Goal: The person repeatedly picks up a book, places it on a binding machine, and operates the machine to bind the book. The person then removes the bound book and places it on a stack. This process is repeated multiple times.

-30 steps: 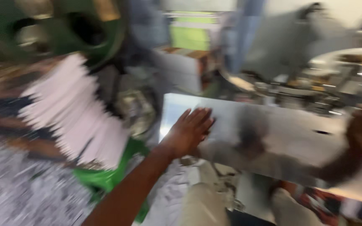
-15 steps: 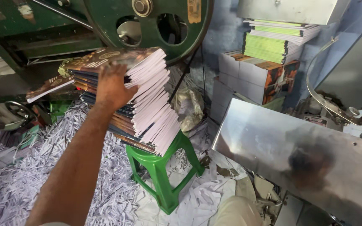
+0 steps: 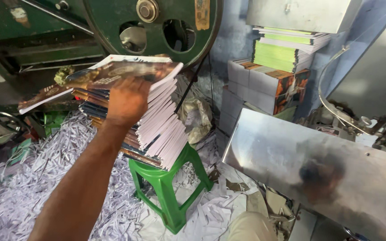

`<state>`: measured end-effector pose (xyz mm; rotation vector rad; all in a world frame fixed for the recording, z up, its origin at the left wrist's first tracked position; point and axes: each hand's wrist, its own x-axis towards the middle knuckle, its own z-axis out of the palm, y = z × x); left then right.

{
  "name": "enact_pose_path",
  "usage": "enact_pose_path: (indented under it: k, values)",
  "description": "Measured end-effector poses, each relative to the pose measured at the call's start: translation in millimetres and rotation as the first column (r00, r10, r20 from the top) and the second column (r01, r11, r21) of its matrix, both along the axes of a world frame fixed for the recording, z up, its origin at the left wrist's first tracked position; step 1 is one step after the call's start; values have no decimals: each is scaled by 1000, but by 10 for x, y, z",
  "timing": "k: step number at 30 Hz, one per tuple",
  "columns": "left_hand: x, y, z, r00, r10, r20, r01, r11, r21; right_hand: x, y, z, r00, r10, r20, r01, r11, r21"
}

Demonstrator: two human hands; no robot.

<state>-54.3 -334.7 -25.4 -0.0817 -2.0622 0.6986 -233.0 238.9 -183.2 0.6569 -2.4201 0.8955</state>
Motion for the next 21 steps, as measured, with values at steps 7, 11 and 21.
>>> enact_pose_path:
  k: [7, 11, 21]
  values:
    - [-104, 1113, 202, 984, -180, 11, 180, 974, -140, 487, -1088, 390, 407, 684, 605, -179, 709, -682]
    - [-96, 1770, 129, 923, -382, 36, 383, 908, -171, 456, -1577, 892, -66, 957, 284, -36, 282, -959]
    - [93, 2791, -507, 768, -612, 191, 639, 752, -160, 332, -1439, 950, 243, 827, 506, 36, 514, -857]
